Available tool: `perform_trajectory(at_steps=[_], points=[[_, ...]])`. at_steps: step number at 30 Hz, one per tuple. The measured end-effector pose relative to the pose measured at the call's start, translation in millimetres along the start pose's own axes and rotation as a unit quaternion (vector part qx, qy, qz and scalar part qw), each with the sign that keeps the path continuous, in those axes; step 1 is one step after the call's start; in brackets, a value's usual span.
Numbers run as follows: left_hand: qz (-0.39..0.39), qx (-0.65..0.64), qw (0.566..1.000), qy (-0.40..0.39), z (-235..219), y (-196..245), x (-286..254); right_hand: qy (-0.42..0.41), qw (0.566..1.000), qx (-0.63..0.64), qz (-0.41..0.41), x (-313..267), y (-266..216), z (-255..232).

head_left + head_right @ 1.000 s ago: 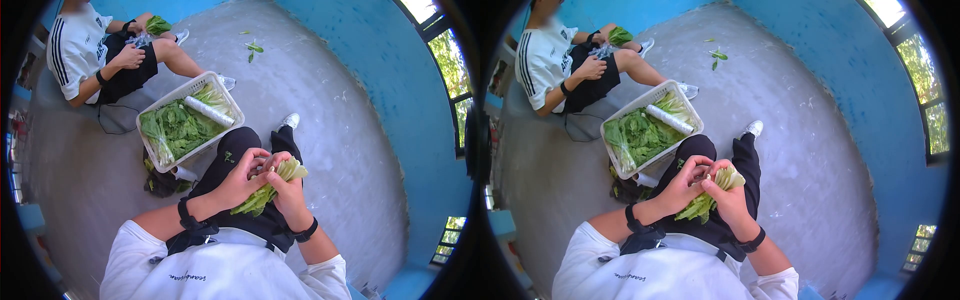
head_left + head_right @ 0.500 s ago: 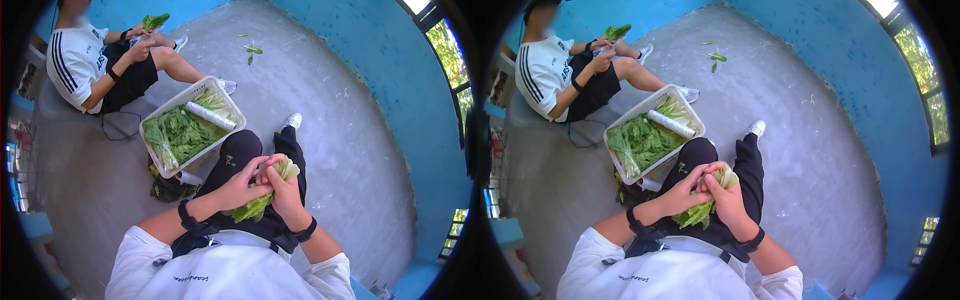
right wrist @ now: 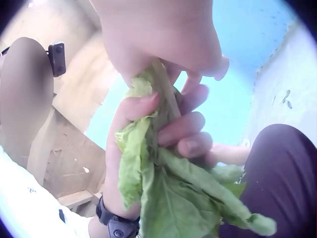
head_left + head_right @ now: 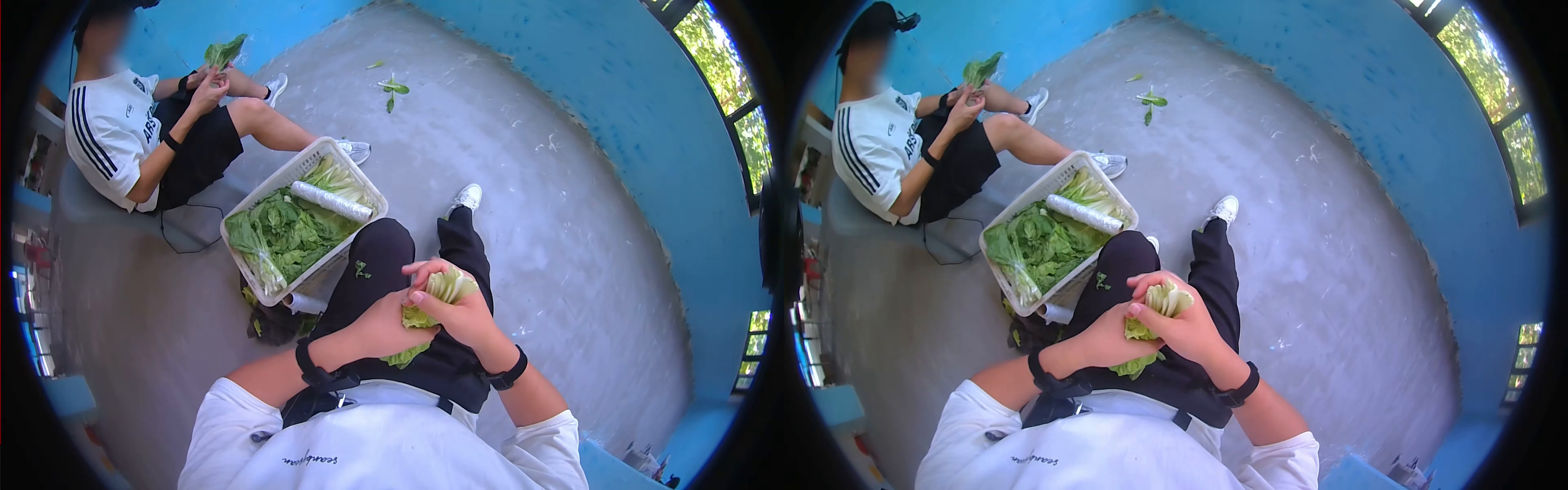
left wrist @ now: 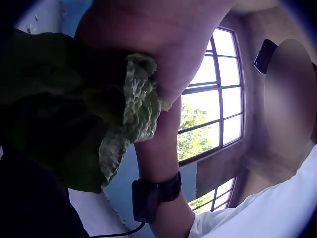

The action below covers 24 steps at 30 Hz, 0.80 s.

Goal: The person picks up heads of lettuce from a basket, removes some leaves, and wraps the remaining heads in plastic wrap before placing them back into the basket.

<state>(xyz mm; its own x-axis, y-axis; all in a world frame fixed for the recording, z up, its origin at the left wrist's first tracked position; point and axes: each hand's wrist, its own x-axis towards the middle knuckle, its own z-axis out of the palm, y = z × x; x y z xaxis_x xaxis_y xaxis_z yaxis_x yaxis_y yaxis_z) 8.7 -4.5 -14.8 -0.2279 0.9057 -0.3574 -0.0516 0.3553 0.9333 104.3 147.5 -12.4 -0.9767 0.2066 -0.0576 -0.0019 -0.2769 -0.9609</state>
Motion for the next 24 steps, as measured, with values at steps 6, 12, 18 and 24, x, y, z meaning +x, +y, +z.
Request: perform_trajectory(at_steps=[6, 12, 18, 24], points=[[0.105, 0.102, 0.987, 0.063, 6, 2, -1, 0.000, 0.994, 0.110, -0.010, -11, 4, 3], [0.052, -0.128, 0.983, -0.123, -4, 4, -6, -0.049, 0.989, 0.139, 0.025, -22, -3, -8], [-0.024, -0.146, 0.960, -0.238, -14, 9, 5, -0.121, 0.991, -0.047, -0.034, -19, -4, -10], [0.003, -0.095, 0.993, -0.072, 8, 8, 7, -0.115, 0.990, -0.083, -0.026, -17, -6, -15]])
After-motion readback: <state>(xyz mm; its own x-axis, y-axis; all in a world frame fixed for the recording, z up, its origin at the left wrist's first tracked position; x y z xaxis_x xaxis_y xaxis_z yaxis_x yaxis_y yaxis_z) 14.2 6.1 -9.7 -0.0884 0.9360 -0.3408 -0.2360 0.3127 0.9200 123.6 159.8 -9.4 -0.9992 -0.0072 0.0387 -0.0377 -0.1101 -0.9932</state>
